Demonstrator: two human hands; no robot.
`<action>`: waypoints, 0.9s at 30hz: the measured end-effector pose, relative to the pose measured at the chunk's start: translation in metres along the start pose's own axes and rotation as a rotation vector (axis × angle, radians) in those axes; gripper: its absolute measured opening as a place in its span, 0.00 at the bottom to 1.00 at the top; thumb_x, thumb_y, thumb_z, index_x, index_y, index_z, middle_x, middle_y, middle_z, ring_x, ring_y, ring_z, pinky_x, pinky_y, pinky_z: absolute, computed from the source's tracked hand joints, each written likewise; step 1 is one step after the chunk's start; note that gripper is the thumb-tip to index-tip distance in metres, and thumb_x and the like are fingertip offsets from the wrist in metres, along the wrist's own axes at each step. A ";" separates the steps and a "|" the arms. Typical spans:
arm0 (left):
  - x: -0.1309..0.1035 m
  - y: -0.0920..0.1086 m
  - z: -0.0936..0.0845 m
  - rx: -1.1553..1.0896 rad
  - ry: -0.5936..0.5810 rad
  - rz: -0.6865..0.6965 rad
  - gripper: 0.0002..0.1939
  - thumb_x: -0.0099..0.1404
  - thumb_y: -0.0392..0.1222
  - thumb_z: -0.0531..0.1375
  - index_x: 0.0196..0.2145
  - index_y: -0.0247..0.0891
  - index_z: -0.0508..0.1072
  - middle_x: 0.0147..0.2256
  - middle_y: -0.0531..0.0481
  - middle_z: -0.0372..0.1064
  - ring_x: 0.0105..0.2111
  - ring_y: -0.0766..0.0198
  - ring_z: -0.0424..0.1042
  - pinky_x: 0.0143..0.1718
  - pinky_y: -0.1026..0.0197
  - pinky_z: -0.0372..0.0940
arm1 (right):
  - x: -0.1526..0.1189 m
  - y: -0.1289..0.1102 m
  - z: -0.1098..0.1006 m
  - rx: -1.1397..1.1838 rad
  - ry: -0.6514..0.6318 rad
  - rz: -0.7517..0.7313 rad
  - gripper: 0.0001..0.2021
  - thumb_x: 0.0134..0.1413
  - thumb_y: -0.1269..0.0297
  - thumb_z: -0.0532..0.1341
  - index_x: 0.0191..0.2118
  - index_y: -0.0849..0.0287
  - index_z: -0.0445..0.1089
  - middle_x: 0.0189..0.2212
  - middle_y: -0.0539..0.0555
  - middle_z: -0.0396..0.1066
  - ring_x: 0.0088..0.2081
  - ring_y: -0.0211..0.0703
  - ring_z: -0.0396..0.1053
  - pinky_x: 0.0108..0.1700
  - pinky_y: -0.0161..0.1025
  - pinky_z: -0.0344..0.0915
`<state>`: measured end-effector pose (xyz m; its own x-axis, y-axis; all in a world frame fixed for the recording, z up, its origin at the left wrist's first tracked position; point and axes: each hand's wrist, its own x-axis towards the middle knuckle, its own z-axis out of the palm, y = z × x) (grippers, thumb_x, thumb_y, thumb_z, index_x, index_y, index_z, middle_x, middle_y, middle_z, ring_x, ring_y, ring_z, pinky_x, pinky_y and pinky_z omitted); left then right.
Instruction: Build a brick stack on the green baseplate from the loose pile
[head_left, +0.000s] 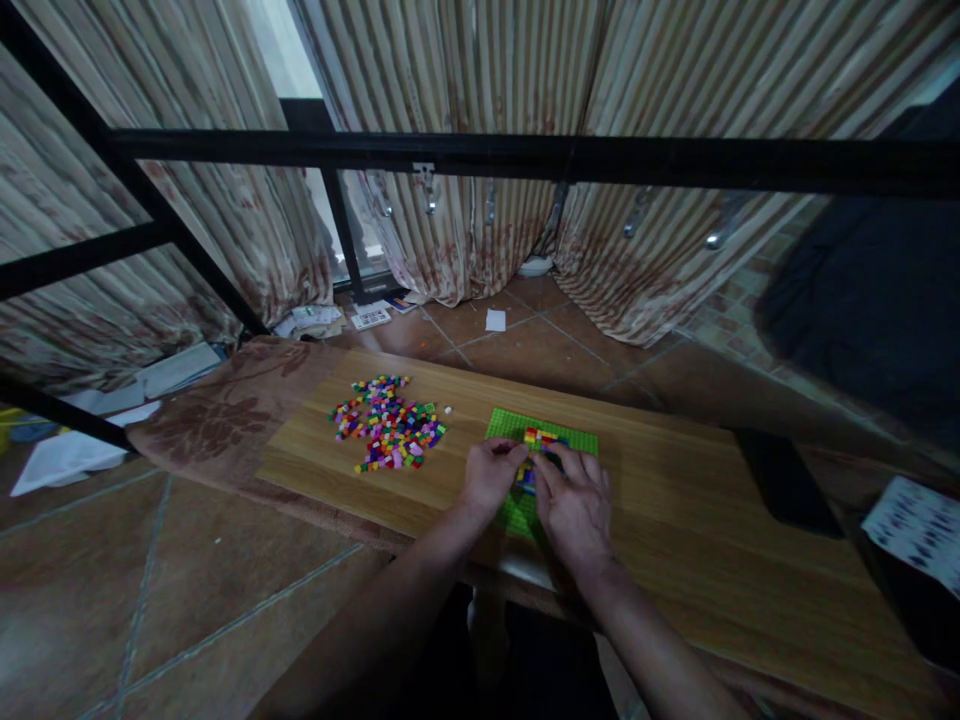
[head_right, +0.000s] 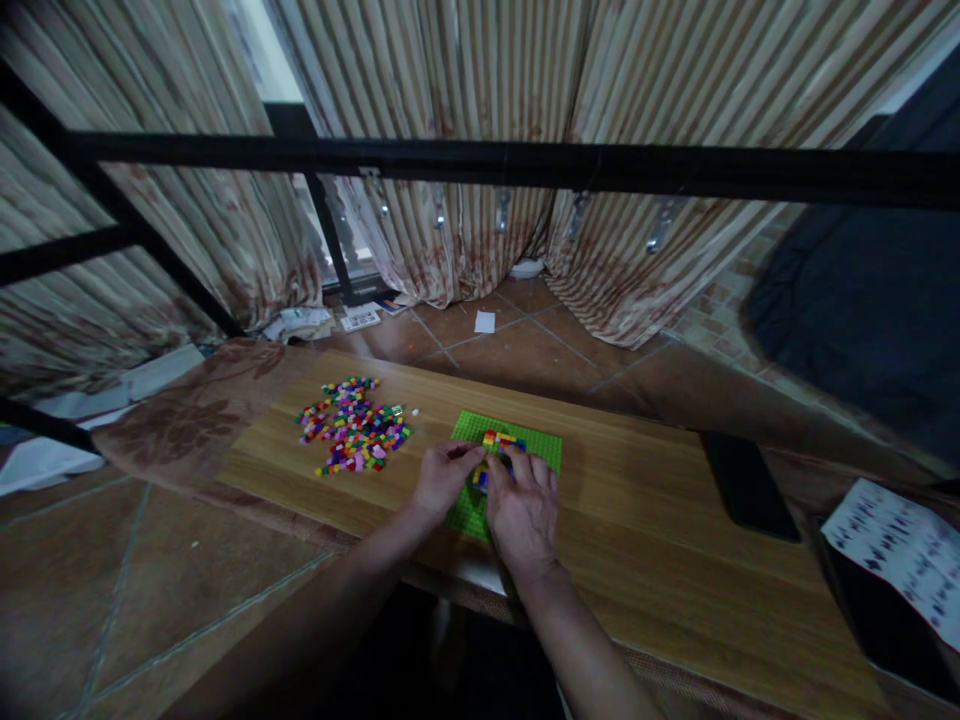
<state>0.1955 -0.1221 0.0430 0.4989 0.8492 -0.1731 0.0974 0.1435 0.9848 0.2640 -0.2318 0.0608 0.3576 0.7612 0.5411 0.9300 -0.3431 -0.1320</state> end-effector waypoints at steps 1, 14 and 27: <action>0.000 0.001 -0.001 -0.016 0.003 -0.015 0.10 0.52 0.45 0.64 0.26 0.34 0.75 0.24 0.51 0.71 0.25 0.68 0.66 0.29 0.65 0.60 | -0.001 0.001 -0.001 0.025 0.020 0.014 0.12 0.60 0.67 0.56 0.45 0.57 0.75 0.45 0.56 0.72 0.44 0.49 0.62 0.45 0.44 0.60; -0.067 0.047 -0.030 -0.791 -0.040 -0.473 0.19 0.65 0.52 0.55 0.32 0.31 0.74 0.32 0.45 0.71 0.34 0.65 0.70 0.40 0.64 0.64 | -0.027 -0.030 -0.037 0.625 -0.062 0.227 0.11 0.61 0.62 0.56 0.44 0.54 0.74 0.41 0.54 0.73 0.45 0.44 0.68 0.47 0.42 0.65; -0.075 0.059 -0.034 -0.749 -0.277 -0.389 0.25 0.60 0.61 0.57 0.39 0.34 0.74 0.39 0.44 0.72 0.41 0.60 0.70 0.44 0.60 0.63 | -0.019 -0.037 -0.034 0.642 -0.181 0.091 0.09 0.61 0.64 0.56 0.42 0.54 0.73 0.40 0.53 0.71 0.45 0.45 0.67 0.47 0.44 0.66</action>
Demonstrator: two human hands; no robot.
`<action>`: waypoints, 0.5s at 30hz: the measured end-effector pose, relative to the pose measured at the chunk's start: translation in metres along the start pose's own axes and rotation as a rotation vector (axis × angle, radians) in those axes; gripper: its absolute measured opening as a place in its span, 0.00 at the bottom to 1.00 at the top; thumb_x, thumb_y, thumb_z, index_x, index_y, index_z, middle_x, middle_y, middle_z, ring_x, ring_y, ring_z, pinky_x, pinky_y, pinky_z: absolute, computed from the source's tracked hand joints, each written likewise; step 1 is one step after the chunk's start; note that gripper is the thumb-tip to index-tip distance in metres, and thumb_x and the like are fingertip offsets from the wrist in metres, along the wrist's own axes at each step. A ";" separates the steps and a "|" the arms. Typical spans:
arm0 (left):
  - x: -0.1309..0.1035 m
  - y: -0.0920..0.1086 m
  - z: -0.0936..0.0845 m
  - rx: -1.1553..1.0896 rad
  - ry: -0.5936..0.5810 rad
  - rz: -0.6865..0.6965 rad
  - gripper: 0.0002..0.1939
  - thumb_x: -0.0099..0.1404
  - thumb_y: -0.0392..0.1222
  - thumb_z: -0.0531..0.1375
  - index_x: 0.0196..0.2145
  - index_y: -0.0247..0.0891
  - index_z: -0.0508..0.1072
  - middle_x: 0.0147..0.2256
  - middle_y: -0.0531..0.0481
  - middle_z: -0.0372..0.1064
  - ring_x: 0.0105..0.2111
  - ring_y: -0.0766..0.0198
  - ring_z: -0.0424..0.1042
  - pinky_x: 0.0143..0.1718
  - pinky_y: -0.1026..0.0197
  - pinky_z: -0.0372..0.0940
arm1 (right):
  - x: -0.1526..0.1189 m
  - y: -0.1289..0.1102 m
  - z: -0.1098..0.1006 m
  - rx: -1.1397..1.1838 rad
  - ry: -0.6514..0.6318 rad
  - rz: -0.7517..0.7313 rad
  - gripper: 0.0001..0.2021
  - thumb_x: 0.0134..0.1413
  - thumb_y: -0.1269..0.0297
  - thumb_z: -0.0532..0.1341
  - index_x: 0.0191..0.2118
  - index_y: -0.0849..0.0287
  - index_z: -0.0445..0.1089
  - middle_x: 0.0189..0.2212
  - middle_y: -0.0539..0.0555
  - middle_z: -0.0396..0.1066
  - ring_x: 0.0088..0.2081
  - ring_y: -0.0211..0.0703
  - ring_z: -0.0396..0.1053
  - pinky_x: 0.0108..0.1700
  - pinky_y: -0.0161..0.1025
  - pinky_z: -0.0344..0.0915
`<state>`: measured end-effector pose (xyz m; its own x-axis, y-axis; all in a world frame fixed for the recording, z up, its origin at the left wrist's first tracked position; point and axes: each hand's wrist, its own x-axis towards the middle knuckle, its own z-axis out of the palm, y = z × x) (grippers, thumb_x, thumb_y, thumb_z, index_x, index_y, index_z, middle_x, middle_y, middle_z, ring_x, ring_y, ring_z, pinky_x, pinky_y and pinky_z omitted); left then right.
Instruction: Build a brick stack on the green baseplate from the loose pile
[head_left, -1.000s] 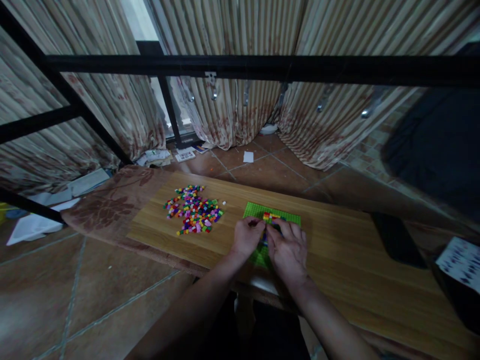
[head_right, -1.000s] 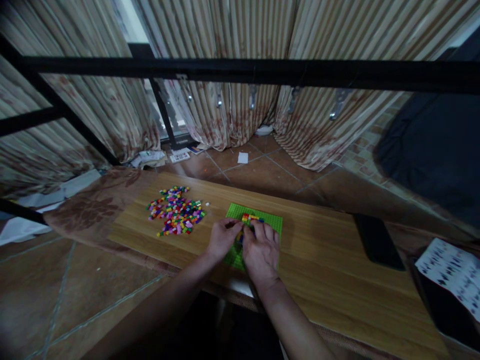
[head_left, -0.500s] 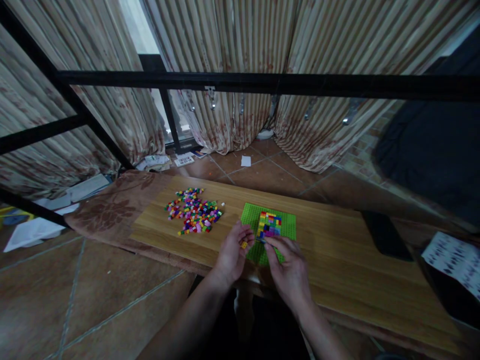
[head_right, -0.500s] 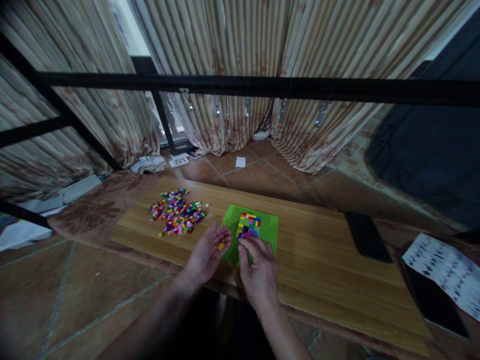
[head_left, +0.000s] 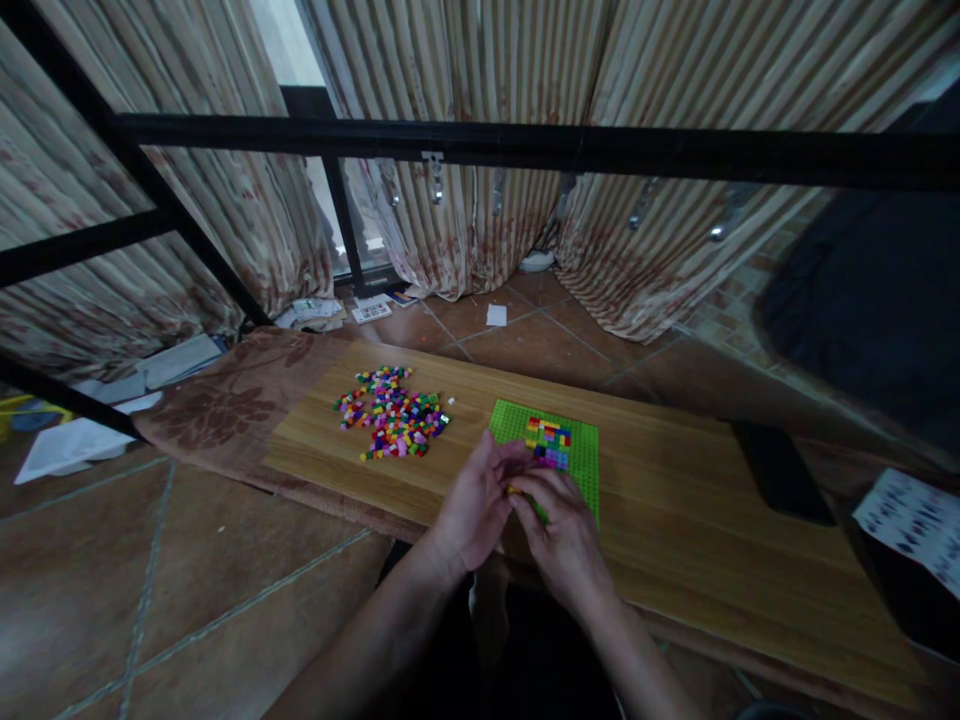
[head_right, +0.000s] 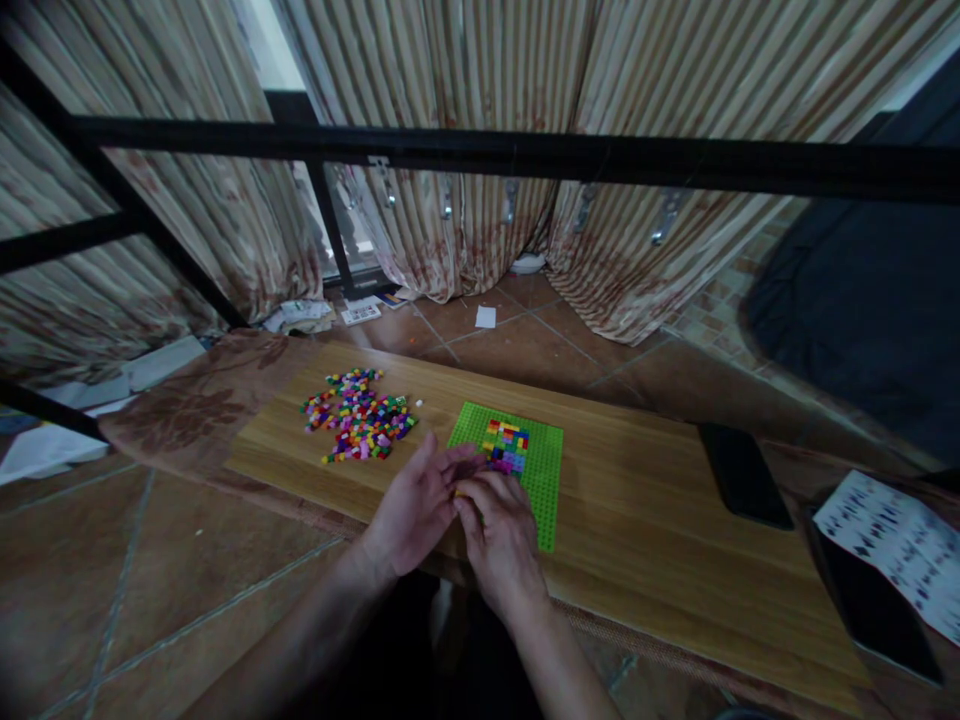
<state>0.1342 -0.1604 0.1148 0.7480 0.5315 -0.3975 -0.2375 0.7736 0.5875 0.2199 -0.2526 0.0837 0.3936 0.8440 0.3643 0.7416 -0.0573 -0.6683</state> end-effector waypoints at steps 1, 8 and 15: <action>0.000 -0.002 -0.002 0.026 0.028 0.018 0.24 0.59 0.59 0.59 0.39 0.35 0.74 0.39 0.45 0.72 0.40 0.61 0.70 0.44 0.60 0.63 | 0.000 0.001 0.001 0.017 0.006 0.010 0.09 0.62 0.64 0.55 0.42 0.55 0.73 0.40 0.54 0.72 0.44 0.45 0.68 0.47 0.44 0.66; 0.003 -0.013 -0.013 0.299 0.197 0.135 0.15 0.53 0.46 0.66 0.36 0.35 0.75 0.33 0.50 0.73 0.32 0.67 0.70 0.38 0.64 0.62 | -0.001 0.016 0.002 0.214 0.152 0.241 0.12 0.62 0.59 0.55 0.44 0.54 0.74 0.41 0.53 0.76 0.42 0.43 0.73 0.46 0.42 0.68; 0.010 -0.013 -0.008 0.358 0.114 0.187 0.11 0.53 0.45 0.65 0.32 0.35 0.75 0.28 0.52 0.72 0.28 0.69 0.68 0.35 0.65 0.63 | 0.005 0.015 0.000 0.352 0.185 0.263 0.09 0.58 0.61 0.59 0.42 0.52 0.74 0.41 0.51 0.75 0.44 0.41 0.72 0.46 0.39 0.68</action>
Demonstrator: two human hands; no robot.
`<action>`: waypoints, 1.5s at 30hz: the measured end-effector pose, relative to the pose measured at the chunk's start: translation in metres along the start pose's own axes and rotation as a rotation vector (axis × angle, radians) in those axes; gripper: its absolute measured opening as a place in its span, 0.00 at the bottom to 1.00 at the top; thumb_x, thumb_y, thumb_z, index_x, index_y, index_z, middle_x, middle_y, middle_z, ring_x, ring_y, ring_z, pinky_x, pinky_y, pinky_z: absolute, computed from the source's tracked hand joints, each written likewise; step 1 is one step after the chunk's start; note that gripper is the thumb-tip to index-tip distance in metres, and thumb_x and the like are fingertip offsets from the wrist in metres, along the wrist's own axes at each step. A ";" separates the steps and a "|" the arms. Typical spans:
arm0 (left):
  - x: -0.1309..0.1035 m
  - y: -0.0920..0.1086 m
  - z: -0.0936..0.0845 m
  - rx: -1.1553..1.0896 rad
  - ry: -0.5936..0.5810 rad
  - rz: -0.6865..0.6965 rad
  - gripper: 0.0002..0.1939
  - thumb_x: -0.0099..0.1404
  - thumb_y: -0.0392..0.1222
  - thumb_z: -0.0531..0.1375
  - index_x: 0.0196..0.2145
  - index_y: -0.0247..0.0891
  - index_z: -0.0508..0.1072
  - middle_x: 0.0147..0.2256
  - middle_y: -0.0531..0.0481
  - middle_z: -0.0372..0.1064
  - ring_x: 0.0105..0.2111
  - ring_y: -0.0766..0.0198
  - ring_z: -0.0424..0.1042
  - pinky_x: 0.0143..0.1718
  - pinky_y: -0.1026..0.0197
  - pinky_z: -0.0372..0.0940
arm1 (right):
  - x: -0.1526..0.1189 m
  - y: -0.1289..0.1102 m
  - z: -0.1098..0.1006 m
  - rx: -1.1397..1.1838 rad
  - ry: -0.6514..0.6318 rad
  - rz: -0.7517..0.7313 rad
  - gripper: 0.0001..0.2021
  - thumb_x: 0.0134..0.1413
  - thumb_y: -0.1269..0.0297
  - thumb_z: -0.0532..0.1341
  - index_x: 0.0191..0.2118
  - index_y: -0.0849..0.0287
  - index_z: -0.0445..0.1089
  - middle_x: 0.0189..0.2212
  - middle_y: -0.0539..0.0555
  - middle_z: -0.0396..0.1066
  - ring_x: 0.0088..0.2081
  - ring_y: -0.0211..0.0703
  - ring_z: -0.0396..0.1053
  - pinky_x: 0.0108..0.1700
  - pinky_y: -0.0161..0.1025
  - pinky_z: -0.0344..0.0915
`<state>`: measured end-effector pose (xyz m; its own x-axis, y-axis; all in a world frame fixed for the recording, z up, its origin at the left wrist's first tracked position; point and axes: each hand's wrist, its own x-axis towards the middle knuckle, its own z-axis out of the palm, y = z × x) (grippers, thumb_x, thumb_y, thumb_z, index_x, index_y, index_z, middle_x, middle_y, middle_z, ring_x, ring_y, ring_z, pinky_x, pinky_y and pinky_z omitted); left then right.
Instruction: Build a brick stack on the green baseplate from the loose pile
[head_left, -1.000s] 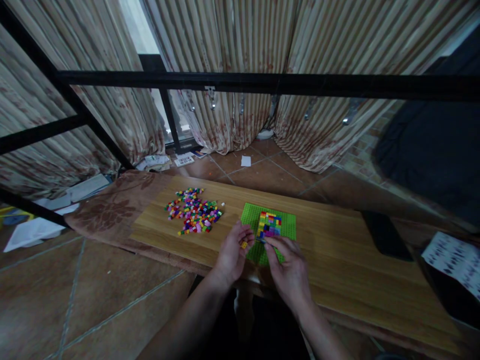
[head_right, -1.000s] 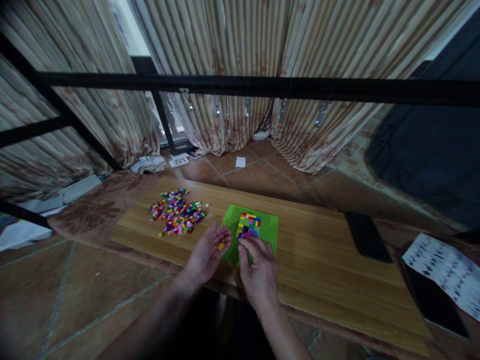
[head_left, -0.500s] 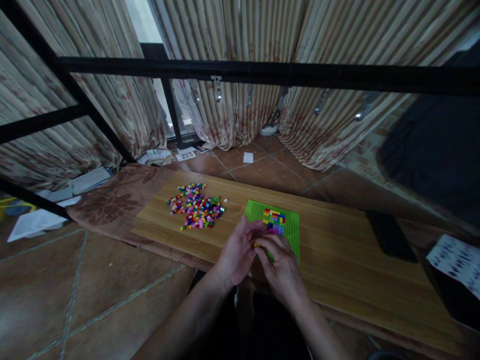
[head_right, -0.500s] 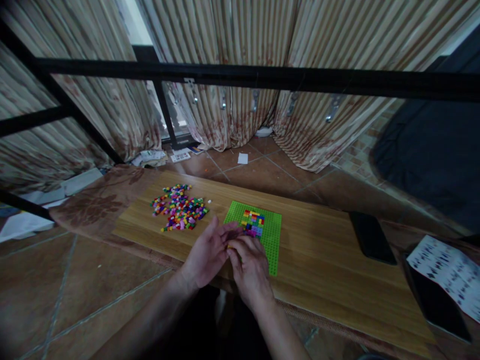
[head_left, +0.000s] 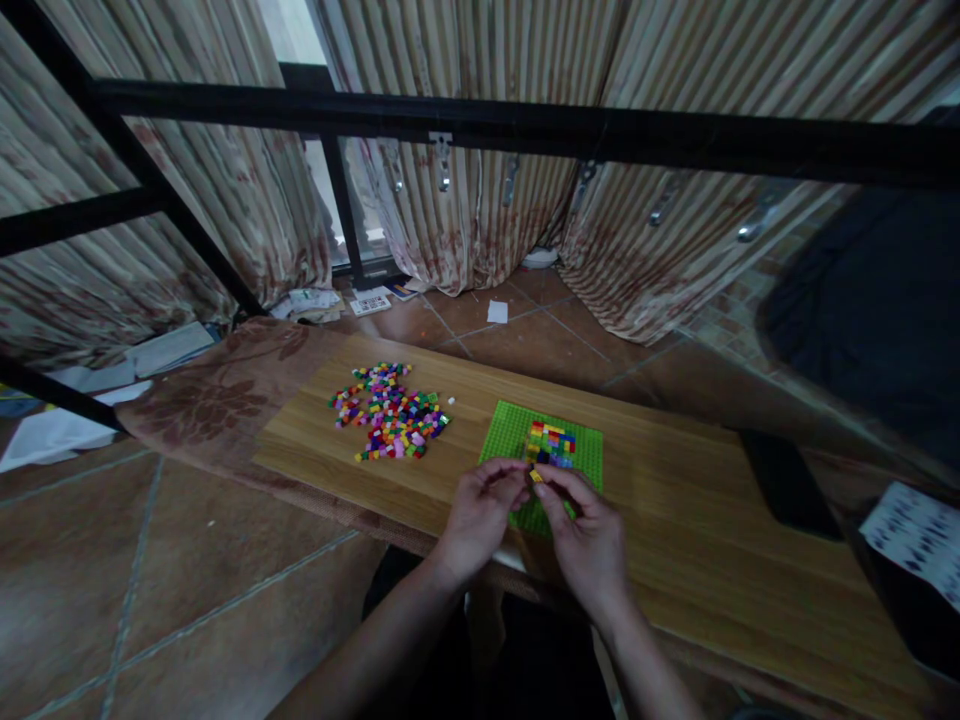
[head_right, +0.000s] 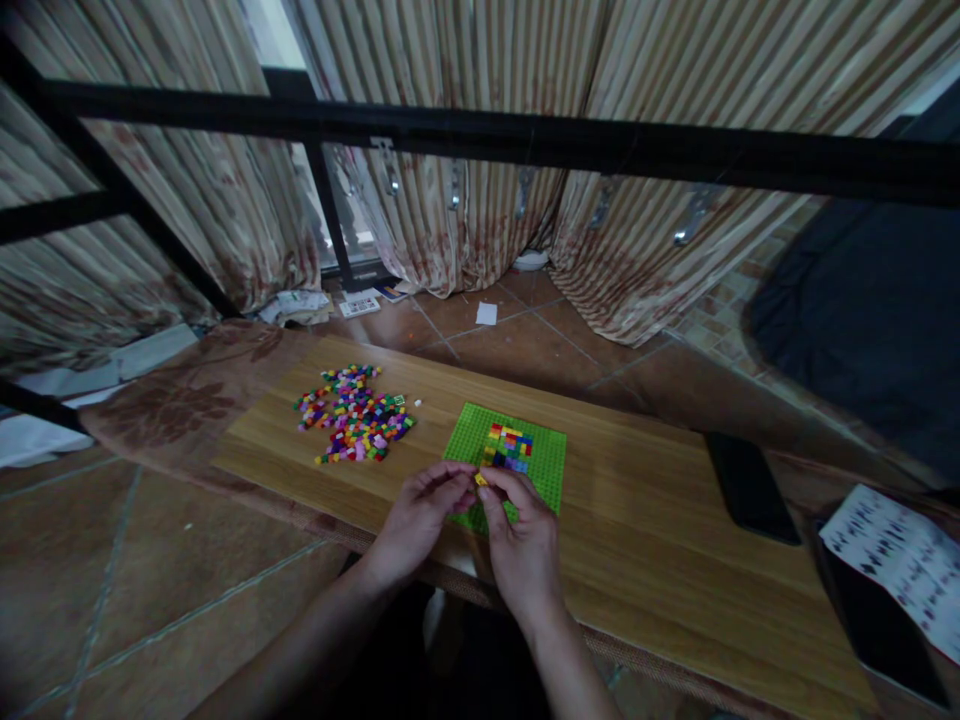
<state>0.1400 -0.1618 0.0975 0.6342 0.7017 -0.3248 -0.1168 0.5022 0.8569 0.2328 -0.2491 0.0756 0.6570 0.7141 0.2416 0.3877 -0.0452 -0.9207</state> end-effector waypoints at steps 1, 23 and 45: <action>0.001 0.000 0.000 -0.003 -0.008 -0.008 0.11 0.54 0.45 0.65 0.32 0.35 0.75 0.27 0.53 0.71 0.27 0.70 0.68 0.34 0.65 0.62 | 0.000 0.000 0.001 -0.009 0.004 -0.019 0.08 0.57 0.62 0.59 0.41 0.53 0.74 0.40 0.51 0.75 0.43 0.40 0.72 0.46 0.38 0.67; -0.002 -0.012 -0.003 0.275 -0.149 0.095 0.05 0.58 0.39 0.62 0.33 0.37 0.73 0.32 0.48 0.73 0.35 0.61 0.72 0.40 0.60 0.64 | -0.010 0.004 -0.020 -0.068 -0.147 0.019 0.11 0.57 0.61 0.59 0.44 0.54 0.73 0.42 0.55 0.74 0.43 0.45 0.72 0.45 0.43 0.68; 0.066 -0.025 -0.011 0.428 0.074 0.249 0.06 0.56 0.41 0.61 0.32 0.38 0.76 0.29 0.51 0.73 0.30 0.65 0.69 0.35 0.64 0.63 | 0.037 0.027 -0.003 -0.690 0.009 -0.354 0.12 0.60 0.64 0.55 0.42 0.54 0.76 0.42 0.56 0.71 0.43 0.48 0.65 0.45 0.47 0.65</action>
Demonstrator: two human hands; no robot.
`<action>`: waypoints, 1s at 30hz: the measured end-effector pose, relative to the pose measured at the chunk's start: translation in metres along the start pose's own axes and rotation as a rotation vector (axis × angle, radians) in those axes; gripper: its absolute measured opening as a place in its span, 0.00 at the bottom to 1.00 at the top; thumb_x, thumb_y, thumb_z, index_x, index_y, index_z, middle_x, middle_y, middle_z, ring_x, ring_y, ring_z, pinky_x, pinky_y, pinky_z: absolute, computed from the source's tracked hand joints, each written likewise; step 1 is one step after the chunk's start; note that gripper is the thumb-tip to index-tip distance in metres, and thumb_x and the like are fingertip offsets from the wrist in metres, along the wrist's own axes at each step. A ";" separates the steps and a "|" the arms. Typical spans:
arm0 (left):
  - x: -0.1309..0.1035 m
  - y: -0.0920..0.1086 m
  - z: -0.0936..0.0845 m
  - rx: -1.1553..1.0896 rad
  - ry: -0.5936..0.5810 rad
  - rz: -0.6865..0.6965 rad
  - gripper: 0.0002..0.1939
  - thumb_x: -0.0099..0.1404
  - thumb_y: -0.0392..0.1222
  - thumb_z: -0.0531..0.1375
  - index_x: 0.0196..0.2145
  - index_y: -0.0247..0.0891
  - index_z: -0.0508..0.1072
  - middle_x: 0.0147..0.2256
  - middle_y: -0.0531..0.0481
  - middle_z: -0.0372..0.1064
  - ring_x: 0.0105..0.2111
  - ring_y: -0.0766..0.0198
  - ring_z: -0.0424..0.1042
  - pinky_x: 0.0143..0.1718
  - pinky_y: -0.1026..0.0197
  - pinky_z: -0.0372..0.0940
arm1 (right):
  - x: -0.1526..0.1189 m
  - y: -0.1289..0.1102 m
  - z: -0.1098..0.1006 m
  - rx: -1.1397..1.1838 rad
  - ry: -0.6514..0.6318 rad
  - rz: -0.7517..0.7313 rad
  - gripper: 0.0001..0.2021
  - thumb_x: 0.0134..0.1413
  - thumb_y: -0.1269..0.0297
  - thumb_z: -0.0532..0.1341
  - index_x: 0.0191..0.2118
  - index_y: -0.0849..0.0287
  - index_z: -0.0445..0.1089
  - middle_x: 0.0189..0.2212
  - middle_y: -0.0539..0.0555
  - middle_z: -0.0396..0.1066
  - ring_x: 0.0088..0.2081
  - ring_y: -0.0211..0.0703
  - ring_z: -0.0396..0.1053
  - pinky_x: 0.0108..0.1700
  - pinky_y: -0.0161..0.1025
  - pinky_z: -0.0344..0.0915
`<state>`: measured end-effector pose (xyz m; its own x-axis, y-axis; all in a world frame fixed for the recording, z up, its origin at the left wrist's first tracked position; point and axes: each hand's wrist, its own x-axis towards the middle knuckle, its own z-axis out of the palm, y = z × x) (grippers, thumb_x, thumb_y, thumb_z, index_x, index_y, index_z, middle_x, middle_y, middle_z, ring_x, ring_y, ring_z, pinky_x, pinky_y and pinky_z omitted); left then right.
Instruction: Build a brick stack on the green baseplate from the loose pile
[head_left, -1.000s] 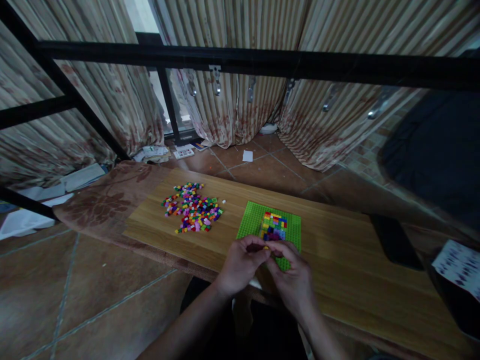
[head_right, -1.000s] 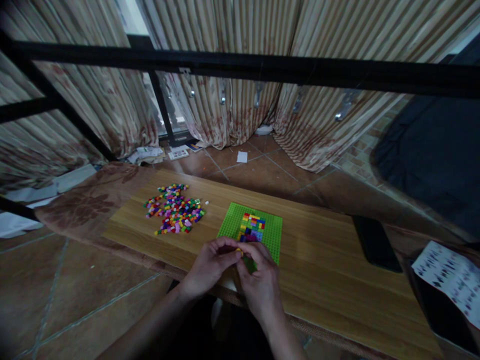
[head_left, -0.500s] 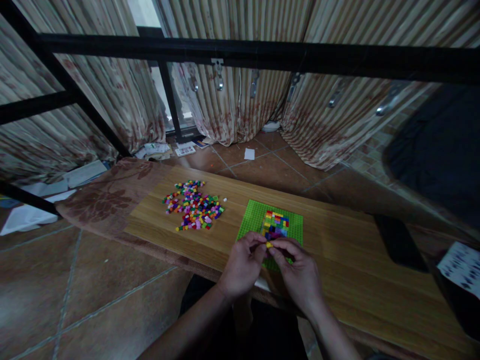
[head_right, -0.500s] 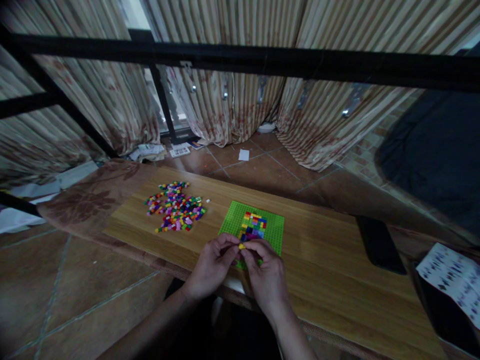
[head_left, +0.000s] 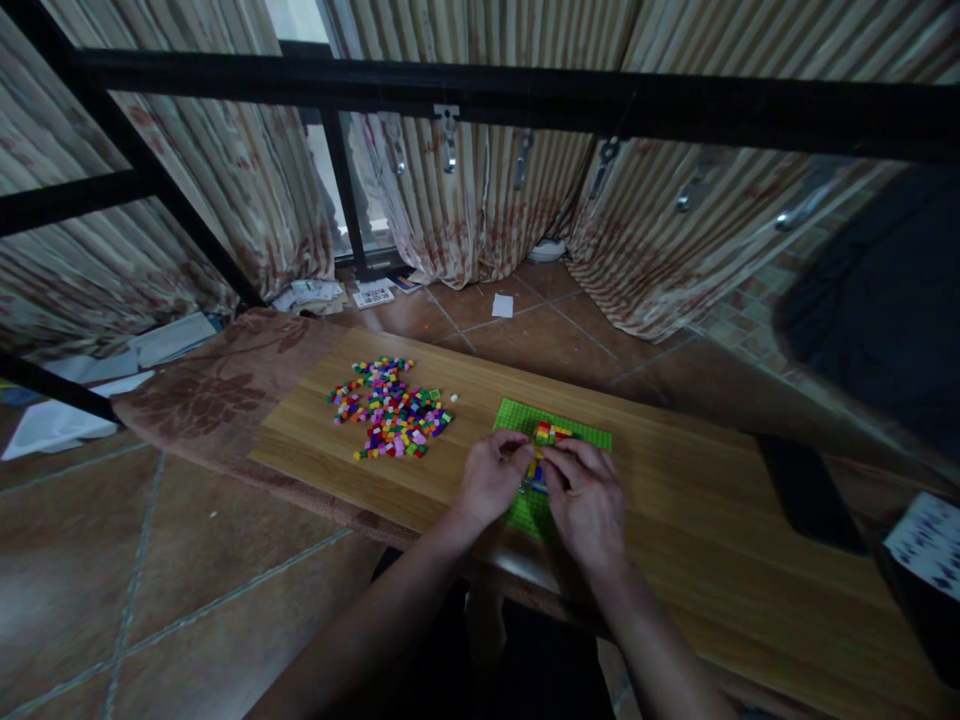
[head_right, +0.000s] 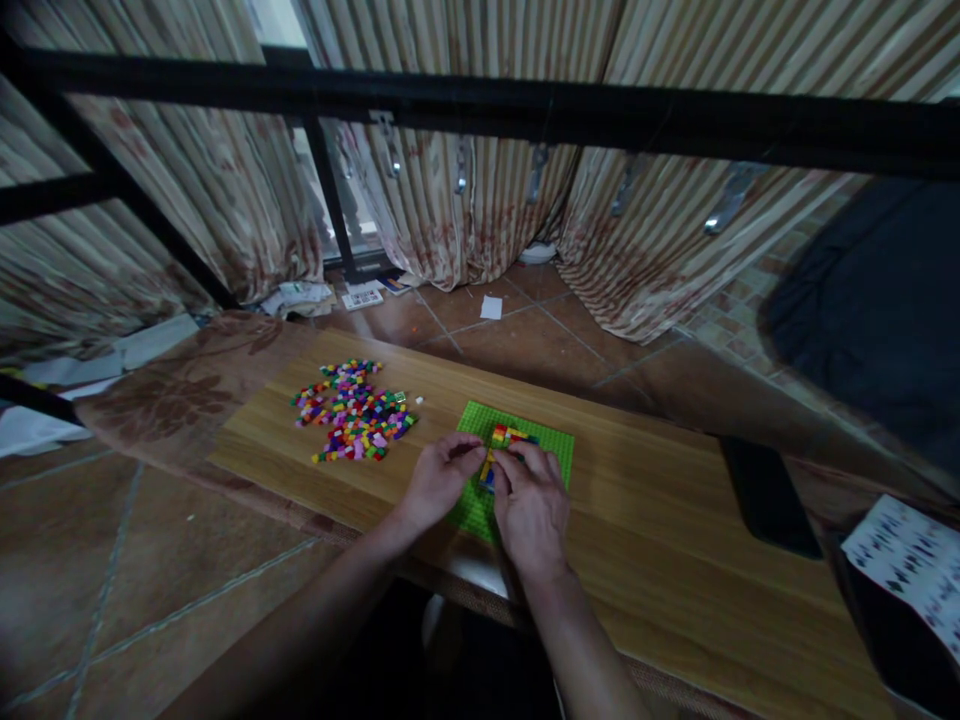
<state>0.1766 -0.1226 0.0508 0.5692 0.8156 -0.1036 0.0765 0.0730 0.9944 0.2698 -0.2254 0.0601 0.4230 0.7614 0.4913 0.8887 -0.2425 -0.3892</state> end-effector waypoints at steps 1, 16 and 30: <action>0.001 -0.002 0.002 -0.003 -0.004 0.005 0.07 0.56 0.41 0.62 0.32 0.38 0.76 0.29 0.52 0.72 0.30 0.65 0.69 0.34 0.64 0.63 | 0.000 0.000 0.000 0.006 0.003 0.004 0.12 0.60 0.64 0.56 0.42 0.54 0.76 0.42 0.56 0.71 0.43 0.49 0.65 0.45 0.47 0.65; 0.002 0.003 0.007 0.068 0.045 0.007 0.08 0.53 0.40 0.63 0.33 0.38 0.76 0.28 0.51 0.72 0.28 0.65 0.69 0.33 0.63 0.63 | -0.003 -0.002 -0.004 0.003 0.037 -0.005 0.12 0.62 0.64 0.55 0.41 0.55 0.76 0.41 0.56 0.72 0.42 0.48 0.65 0.43 0.45 0.66; 0.012 -0.005 0.012 0.017 0.067 -0.067 0.06 0.51 0.35 0.62 0.30 0.36 0.78 0.28 0.51 0.73 0.28 0.68 0.69 0.33 0.65 0.63 | -0.008 -0.005 -0.001 -0.199 0.004 -0.096 0.14 0.62 0.68 0.53 0.46 0.56 0.75 0.41 0.57 0.71 0.42 0.47 0.63 0.44 0.43 0.63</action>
<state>0.1928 -0.1200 0.0439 0.5060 0.8461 -0.1676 0.1269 0.1191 0.9847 0.2619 -0.2309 0.0585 0.3347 0.7847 0.5218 0.9423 -0.2830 -0.1789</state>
